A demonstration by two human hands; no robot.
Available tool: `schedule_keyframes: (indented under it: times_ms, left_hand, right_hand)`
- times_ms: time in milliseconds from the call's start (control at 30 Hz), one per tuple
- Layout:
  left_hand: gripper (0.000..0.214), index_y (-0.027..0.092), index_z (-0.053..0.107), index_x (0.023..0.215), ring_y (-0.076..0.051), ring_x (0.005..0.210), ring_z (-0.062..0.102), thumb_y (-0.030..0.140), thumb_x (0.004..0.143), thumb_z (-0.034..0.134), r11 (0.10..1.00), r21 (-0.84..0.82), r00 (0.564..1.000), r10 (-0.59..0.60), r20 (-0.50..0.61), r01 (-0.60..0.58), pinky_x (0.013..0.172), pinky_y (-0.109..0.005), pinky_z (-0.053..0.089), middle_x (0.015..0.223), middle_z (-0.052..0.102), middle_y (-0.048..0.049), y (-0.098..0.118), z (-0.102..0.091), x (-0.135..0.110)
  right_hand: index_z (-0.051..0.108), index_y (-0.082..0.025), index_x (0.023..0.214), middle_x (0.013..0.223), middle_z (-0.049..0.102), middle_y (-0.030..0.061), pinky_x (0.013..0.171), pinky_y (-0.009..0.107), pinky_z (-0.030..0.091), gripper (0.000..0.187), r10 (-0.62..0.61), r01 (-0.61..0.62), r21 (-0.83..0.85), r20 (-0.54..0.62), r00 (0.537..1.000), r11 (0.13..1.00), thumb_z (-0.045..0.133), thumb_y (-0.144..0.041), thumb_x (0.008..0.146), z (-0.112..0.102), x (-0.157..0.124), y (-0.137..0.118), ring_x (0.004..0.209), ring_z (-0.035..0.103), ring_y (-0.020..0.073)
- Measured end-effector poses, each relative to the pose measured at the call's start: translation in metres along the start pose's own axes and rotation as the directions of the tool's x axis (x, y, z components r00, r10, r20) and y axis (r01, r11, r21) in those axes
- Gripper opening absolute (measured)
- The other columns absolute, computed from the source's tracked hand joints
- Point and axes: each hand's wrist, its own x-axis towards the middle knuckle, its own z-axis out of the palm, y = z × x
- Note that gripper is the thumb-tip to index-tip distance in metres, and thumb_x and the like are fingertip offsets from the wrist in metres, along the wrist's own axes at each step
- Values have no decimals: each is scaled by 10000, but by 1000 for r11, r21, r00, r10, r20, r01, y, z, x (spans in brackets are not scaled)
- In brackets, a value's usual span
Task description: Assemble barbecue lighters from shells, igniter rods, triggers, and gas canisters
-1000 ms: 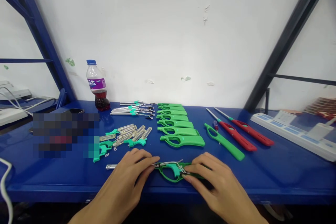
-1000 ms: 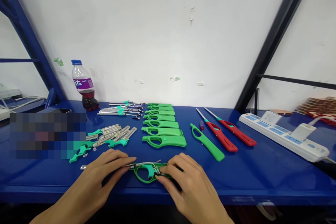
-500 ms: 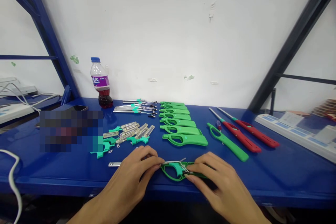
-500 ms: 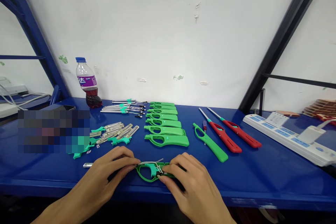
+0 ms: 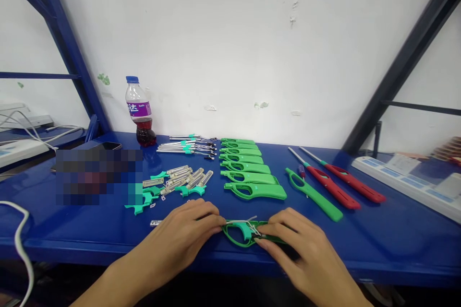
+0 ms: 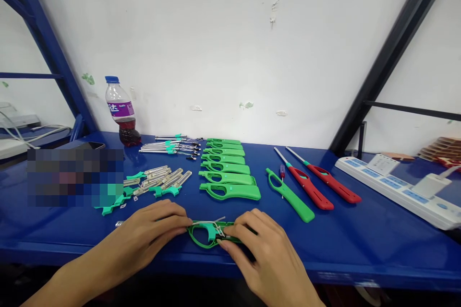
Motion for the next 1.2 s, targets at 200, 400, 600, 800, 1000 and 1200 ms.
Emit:
schedule_keyframes:
  times_ms: [200, 400, 600, 800, 1000, 1200]
  left_hand:
    - [258, 208, 693, 1209, -181, 915, 678, 239, 1166, 441, 1000, 3, 1000, 23, -1, -23, 834, -282, 553, 1084, 734, -41, 2, -4, 1]
    - [241, 214, 694, 1223, -176, 901, 669, 216, 1159, 462, 999, -52, 1000, 16, 0, -16, 809, -274, 539, 1069, 727, -41, 1, -4, 1]
    - [245, 230, 696, 1226, -185, 892, 656, 179, 1148, 469, 999, -36, 1000, 17, -7, -18, 801, -290, 525, 1066, 711, -47, -3, 1, -2]
    - [247, 241, 680, 1254, -184, 886, 645, 154, 1138, 480, 1000, -28, 1000, 11, -8, -11, 800, -298, 516, 1070, 700, -45, -4, 4, -6]
    - [240, 242, 676, 1228, -192, 914, 645, 136, 1132, 484, 1000, -6, 999, -19, 29, 19, 810, -307, 508, 1106, 695, -44, -4, 5, -8]
    - [271, 244, 664, 1291, -192, 882, 642, 141, 1136, 467, 1000, 14, 1000, -11, 27, 11, 784, -294, 513, 1054, 698, -35, 1, 1, -4]
  right_hand:
    - [720, -300, 1113, 979, 727, -5, 806, 330, 542, 77, -3, 4, -8, 4, 1000, 1000, 653, -275, 1081, 0, 1, 1, 874, 686, 191]
    - [706, -304, 1106, 982, 738, -18, 816, 318, 553, 81, -1, 1, -3, -1, 1000, 1000, 631, -278, 1095, 0, 0, 0, 873, 703, 181]
    - [670, -322, 1253, 1126, 756, -2, 884, 297, 582, 175, 7, -7, -23, -41, 999, 1000, 583, -268, 1111, -2, 6, 0, 1004, 735, 186]
    - [695, -326, 1288, 1228, 771, -2, 992, 385, 571, 246, -56, 59, -72, 34, 998, 996, 633, -218, 1076, 3, 26, -7, 1132, 722, 227]
    - [751, -323, 1250, 1138, 806, -12, 878, 326, 598, 233, -65, 67, -24, 86, 994, 997, 604, -226, 1098, 7, 19, -5, 977, 761, 185]
    - [773, -298, 1261, 1128, 826, 6, 907, 307, 621, 264, -69, 71, -69, 24, 997, 995, 544, -288, 1131, 8, 16, -6, 985, 787, 187]
